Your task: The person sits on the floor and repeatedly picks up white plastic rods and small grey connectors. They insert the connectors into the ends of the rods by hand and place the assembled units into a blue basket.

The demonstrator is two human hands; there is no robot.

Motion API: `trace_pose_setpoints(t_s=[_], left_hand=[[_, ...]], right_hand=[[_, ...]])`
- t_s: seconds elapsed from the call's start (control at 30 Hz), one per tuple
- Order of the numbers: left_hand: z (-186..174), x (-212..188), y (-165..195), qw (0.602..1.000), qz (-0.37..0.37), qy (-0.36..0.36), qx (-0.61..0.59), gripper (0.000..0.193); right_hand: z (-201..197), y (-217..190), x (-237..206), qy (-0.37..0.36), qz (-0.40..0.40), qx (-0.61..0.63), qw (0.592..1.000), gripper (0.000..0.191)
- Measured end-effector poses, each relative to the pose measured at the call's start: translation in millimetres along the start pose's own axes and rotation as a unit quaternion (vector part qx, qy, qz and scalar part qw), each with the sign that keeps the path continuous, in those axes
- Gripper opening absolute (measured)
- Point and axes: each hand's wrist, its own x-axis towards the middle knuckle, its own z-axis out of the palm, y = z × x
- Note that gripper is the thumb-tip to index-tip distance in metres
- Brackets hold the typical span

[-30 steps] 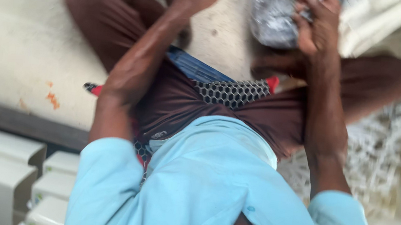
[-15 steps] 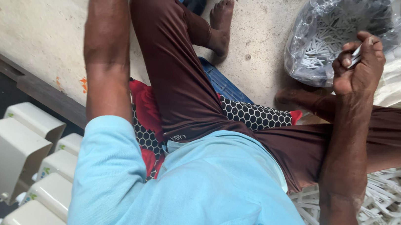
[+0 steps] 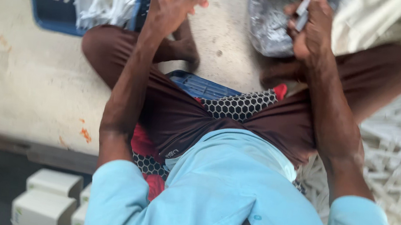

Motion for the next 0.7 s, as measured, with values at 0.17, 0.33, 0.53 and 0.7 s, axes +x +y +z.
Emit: trace_pose_setpoints(t_s=[0.17, 0.33, 0.53, 0.7], left_hand=[[50.8, -21.6, -20.3, 0.994, -0.042, -0.047, -0.086, 0.033], [66.5, -22.6, -25.6, 0.992, -0.073, -0.062, -0.084, 0.04], [72.4, -10.4, -25.3, 0.992, -0.058, -0.068, -0.086, 0.035], [70.7, -6.3, -22.2, 0.993, -0.061, -0.08, -0.058, 0.028]], right_hand=[[29.9, -18.0, -24.4, -0.081, -0.05, -0.037, 0.995, 0.013], [43.5, -22.2, -33.5, -0.053, -0.036, -0.022, 0.998, 0.008], [38.2, -13.6, -22.2, -0.007, -0.005, 0.05, 0.999, 0.016], [38.4, -12.3, -19.1, -0.022, -0.032, 0.003, 0.999, 0.023]])
